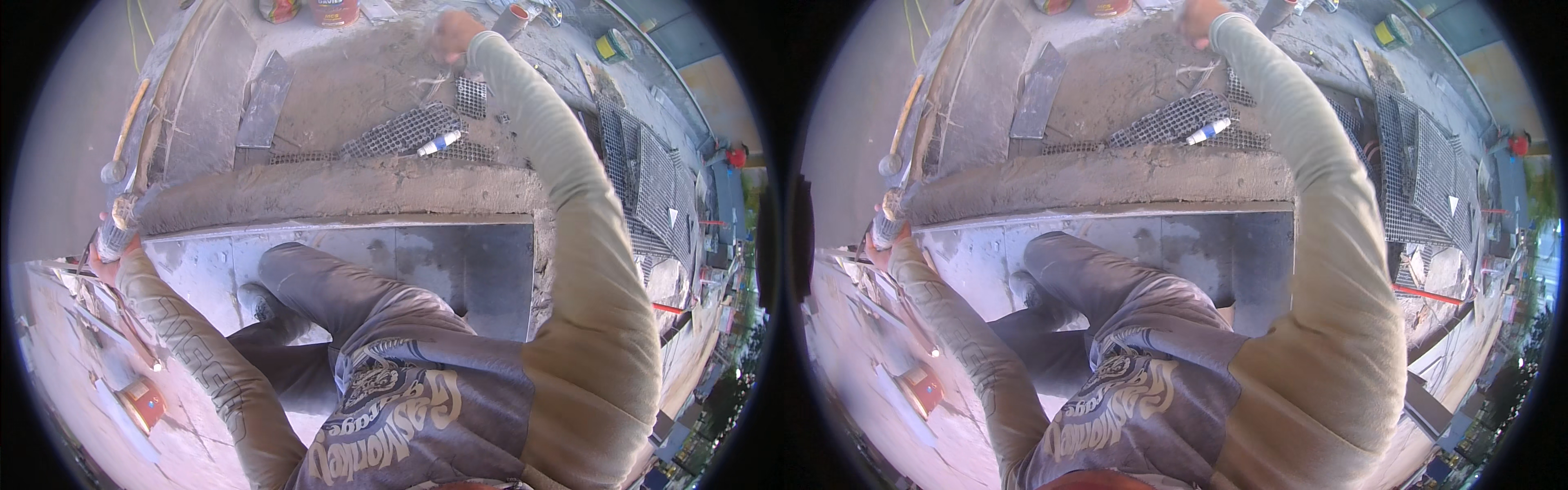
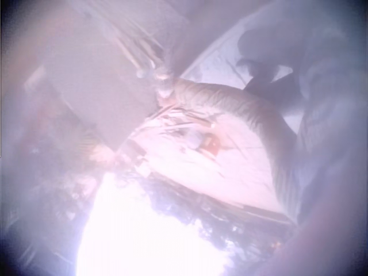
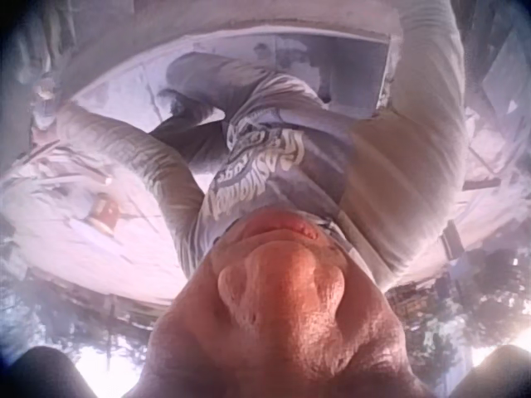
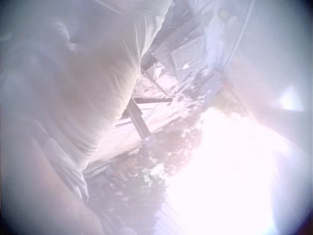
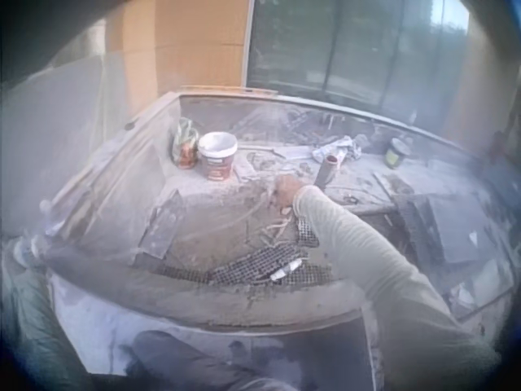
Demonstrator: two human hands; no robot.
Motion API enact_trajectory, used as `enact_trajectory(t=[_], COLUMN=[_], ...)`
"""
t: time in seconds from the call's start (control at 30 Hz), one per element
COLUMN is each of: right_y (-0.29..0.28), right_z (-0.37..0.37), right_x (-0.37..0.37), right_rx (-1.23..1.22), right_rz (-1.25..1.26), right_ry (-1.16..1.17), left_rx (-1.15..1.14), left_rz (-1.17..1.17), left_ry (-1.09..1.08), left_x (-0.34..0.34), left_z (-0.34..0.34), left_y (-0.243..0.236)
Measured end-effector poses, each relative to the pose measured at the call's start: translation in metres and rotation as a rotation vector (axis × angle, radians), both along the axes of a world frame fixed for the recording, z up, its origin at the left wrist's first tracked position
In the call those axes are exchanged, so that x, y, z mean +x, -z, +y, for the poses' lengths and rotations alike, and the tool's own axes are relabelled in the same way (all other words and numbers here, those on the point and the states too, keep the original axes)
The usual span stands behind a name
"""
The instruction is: The person positions a large rectangular tile on a work surface, then uses an angle grinder to cut along its edges. The person repositions the tile and continues cutting different sides, generating dust and debris.
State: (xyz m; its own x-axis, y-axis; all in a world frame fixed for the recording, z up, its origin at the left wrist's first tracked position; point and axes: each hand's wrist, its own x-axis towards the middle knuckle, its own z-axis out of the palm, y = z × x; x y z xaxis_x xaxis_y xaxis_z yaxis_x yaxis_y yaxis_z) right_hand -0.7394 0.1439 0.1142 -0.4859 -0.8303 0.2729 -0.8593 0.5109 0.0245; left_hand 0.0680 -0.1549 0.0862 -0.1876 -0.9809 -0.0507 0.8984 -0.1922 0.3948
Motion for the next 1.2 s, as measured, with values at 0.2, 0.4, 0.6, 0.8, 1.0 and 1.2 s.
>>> enact_trajectory(t=[0.2,0.4,0.6,0.8,1.0,1.2], right_y=[-0.156,-0.03,-0.023,0.037,-0.004,0.022], right_z=[0.014,0.077,0.08,0.153,0.077,0.101], right_x=[0.073,-0.005,-0.035,-0.153,-0.128,-0.165], right_rx=[-0.882,-0.223,-0.251,0.104,-0.601,-0.328], right_rz=[0.249,0.083,0.065,0.033,-0.523,-0.013], right_ry=[-0.188,0.206,0.221,0.237,0.08,0.058], left_rx=[0.015,-0.001,0.026,-0.092,0.067,-0.01], left_rz=[-0.046,-0.097,-0.137,0.004,-0.029,-0.003], left_ry=[-0.154,-0.106,-0.22,-0.076,-0.499,-0.265], left_x=[0.037,-0.013,-0.003,-0.086,-0.046,-0.085], left_z=[-0.007,0.007,0.043,0.053,0.069,0.045], left_y=[-0.008,0.006,-0.022,-0.021,-0.032,0.005])
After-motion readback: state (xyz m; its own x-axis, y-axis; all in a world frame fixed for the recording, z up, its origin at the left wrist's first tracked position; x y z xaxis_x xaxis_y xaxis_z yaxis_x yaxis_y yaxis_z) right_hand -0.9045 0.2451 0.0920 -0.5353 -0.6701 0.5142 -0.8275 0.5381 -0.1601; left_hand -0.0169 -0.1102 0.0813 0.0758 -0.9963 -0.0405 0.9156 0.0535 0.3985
